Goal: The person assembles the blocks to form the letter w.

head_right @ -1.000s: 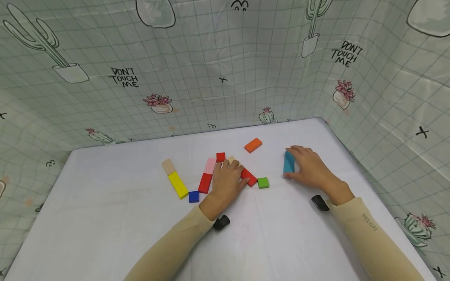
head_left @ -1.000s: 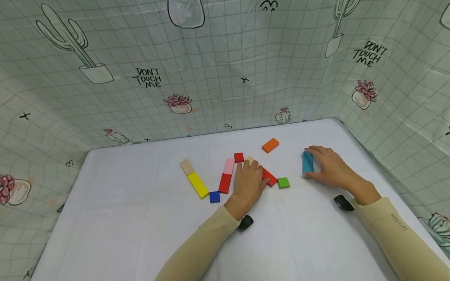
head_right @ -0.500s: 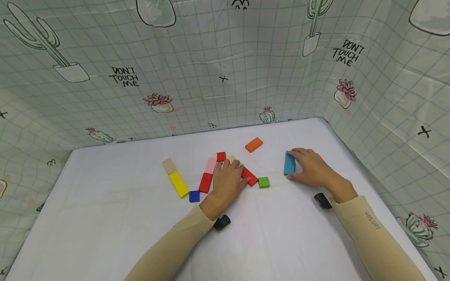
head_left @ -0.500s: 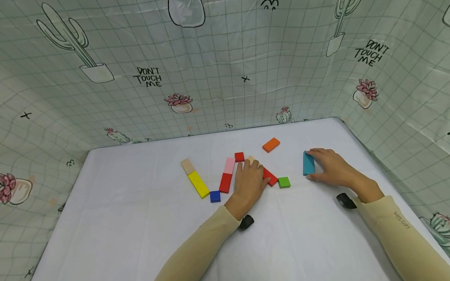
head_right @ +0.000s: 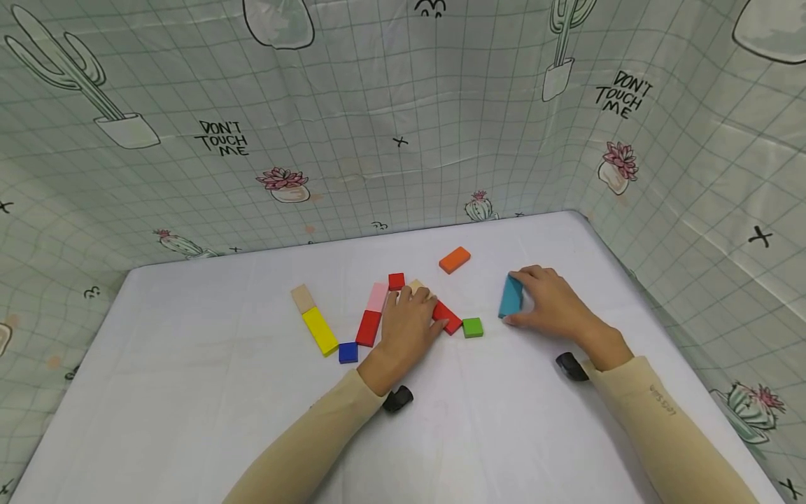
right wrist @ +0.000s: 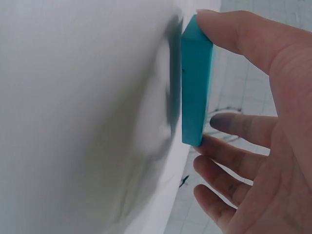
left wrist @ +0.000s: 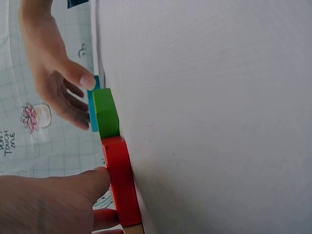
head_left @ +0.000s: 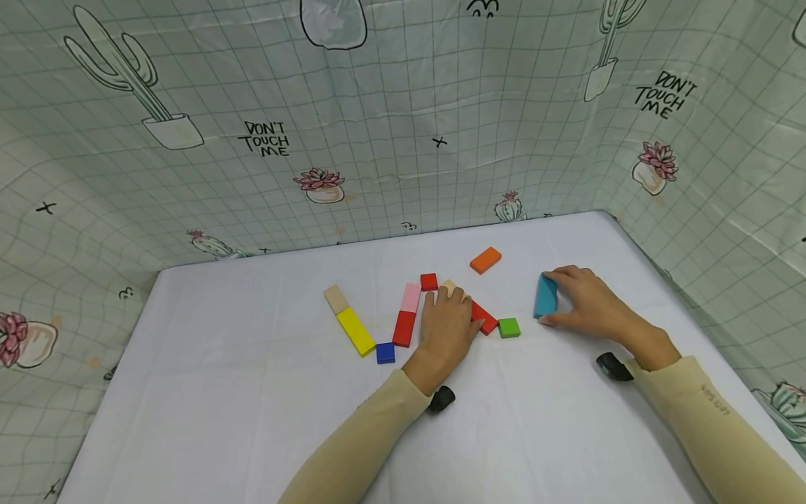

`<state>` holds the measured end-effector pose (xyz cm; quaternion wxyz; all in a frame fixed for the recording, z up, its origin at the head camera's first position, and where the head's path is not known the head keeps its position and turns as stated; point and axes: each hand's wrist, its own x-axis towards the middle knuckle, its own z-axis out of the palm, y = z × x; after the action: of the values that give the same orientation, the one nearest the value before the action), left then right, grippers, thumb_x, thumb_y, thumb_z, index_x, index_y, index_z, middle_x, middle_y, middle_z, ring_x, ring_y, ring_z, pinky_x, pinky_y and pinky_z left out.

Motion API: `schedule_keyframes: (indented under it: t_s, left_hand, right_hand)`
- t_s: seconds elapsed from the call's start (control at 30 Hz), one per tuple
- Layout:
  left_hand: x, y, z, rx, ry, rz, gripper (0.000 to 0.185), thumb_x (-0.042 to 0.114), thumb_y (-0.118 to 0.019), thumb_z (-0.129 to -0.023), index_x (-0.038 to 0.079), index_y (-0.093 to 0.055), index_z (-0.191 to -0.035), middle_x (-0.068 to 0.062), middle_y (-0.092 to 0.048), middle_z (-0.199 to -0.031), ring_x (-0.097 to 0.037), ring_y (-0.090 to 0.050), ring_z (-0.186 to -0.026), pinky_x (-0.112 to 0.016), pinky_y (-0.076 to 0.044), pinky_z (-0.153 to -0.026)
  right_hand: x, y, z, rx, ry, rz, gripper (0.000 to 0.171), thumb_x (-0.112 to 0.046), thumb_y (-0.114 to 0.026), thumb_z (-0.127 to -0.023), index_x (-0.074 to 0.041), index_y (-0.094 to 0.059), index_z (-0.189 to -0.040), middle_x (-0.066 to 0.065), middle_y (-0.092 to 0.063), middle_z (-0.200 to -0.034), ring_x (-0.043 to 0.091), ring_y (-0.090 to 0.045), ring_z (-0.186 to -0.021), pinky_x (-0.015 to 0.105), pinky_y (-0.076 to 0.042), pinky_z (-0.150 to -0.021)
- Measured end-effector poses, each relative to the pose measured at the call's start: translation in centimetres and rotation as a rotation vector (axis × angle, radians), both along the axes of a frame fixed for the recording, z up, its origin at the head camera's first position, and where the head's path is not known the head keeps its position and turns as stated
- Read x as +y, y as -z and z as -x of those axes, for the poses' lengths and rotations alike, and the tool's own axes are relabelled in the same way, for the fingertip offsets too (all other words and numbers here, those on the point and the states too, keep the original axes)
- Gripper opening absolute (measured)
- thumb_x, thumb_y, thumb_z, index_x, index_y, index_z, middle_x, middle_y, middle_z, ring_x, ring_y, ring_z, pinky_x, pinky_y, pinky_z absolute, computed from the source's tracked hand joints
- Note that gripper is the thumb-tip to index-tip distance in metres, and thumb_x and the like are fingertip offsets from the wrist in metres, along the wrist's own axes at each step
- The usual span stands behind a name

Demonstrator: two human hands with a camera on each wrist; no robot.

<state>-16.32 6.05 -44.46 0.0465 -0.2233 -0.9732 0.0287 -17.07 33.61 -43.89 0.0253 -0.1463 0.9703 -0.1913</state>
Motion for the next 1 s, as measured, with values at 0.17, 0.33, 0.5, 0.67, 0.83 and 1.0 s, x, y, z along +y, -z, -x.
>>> schedule_keyframes:
  t_s: [0.17, 0.33, 0.5, 0.67, 0.83, 1.0]
  left_hand:
    - [0.0, 0.0, 0.0, -0.006, -0.009, 0.017, 0.051, 0.054, -0.064, -0.103, 0.02, -0.071, -0.14, 0.002, -0.068, -0.134, -0.022, -0.057, -0.129, -0.043, -0.046, -0.114]
    - [0.0, 0.1, -0.1, -0.008, -0.011, 0.01, 0.05, 0.053, -0.065, -0.102, 0.02, -0.071, -0.139, 0.002, -0.068, -0.133, -0.022, -0.057, -0.129, -0.043, -0.046, -0.114]
    - [0.0, 0.1, -0.1, -0.009, -0.013, 0.011, 0.05, 0.053, -0.065, -0.102, 0.02, -0.071, -0.139, 0.002, -0.068, -0.134, -0.022, -0.057, -0.13, -0.043, -0.046, -0.114]
    - [0.1, 0.1, -0.1, -0.01, -0.016, 0.015, 0.051, 0.054, -0.066, -0.102, 0.02, -0.071, -0.14, 0.002, -0.067, -0.134, -0.022, -0.056, -0.13, -0.042, -0.046, -0.113]
    - [0.2, 0.1, -0.1, -0.009, -0.015, 0.016, 0.051, 0.054, -0.065, -0.102, 0.02, -0.071, -0.14, 0.002, -0.067, -0.134, -0.022, -0.057, -0.13, -0.042, -0.046, -0.113]
    - [0.2, 0.0, -0.1, -0.012, -0.016, 0.014, 0.052, 0.054, -0.065, -0.102, 0.02, -0.07, -0.141, 0.002, -0.067, -0.135, -0.022, -0.056, -0.131, -0.042, -0.046, -0.114]
  right_hand:
    - [-1.2, -0.3, -0.3, 0.033, -0.009, 0.015, 0.084, -0.027, -0.091, -0.083, 0.011, -0.052, -0.148, 0.033, -0.052, -0.145, 0.053, -0.047, -0.132, 0.069, -0.039, -0.111]
    - [-2.2, -0.1, -0.5, 0.054, -0.004, -0.003, 0.085, -0.028, -0.091, -0.083, 0.012, -0.052, -0.147, 0.032, -0.053, -0.144, 0.052, -0.048, -0.131, 0.069, -0.041, -0.11]
    - [-2.9, 0.3, -0.6, 0.088, 0.006, -0.034, 0.085, -0.029, -0.092, -0.082, 0.013, -0.054, -0.145, 0.033, -0.055, -0.143, 0.053, -0.05, -0.129, 0.068, -0.043, -0.108]
    - [-3.4, 0.5, -0.7, 0.109, 0.028, -0.059, 0.084, -0.031, -0.092, -0.081, 0.012, -0.056, -0.143, 0.033, -0.055, -0.142, 0.053, -0.051, -0.128, 0.068, -0.044, -0.107]
    - [-3.5, 0.6, -0.6, 0.115, 0.035, -0.077, 0.084, -0.033, -0.092, -0.082, 0.012, -0.056, -0.143, 0.033, -0.056, -0.142, 0.053, -0.052, -0.127, 0.067, -0.045, -0.107]
    - [-3.5, 0.8, -0.5, 0.102, 0.036, -0.083, 0.084, -0.034, -0.09, -0.083, 0.013, -0.055, -0.144, 0.034, -0.055, -0.142, 0.053, -0.052, -0.127, 0.067, -0.045, -0.106]
